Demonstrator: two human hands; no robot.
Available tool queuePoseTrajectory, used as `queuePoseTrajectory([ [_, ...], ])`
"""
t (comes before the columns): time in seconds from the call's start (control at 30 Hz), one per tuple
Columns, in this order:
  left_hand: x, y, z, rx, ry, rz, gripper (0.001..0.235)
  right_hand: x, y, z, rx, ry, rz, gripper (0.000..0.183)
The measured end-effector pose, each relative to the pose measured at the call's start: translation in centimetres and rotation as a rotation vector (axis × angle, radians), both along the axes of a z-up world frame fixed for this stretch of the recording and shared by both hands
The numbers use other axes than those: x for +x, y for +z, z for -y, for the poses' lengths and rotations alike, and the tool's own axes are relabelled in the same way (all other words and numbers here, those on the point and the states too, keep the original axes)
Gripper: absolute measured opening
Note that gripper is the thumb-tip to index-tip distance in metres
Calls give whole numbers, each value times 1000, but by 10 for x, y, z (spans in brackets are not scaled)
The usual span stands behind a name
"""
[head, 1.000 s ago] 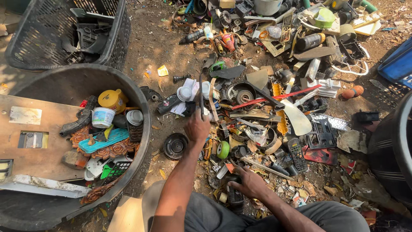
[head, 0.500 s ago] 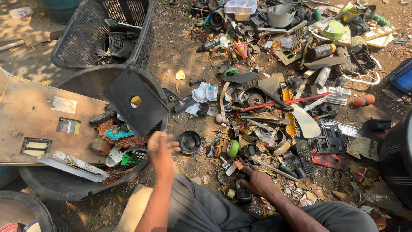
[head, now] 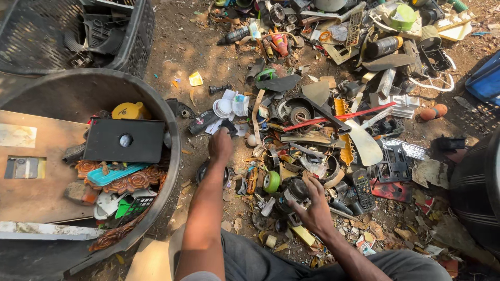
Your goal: The person sits on the ground and sorts through a large pile of mixed debris, picking up various items such as plastic pieces, metal parts, and electronic components. They inspect each item and place selected pieces into nearby bins or baskets.
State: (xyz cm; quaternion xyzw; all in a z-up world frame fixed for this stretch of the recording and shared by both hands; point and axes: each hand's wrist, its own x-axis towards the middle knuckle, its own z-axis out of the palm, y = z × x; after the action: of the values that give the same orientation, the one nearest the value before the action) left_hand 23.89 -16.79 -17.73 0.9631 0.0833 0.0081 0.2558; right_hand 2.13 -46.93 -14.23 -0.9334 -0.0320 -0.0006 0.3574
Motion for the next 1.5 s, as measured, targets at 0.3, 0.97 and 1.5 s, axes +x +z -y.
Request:
queuePoseTrajectory([
  [0.3, -103, 52, 55, -638, -670, -106, 45, 21, 20, -4, 735, -237, -268, 86],
  [0.97, 144, -80, 31, 322, -8, 66, 42, 23, -35, -21, 487, -92, -588, 54],
  [1.5, -125, 250, -120, 504, 374, 601, 78, -4, -28, -15, 278, -107, -625, 54],
])
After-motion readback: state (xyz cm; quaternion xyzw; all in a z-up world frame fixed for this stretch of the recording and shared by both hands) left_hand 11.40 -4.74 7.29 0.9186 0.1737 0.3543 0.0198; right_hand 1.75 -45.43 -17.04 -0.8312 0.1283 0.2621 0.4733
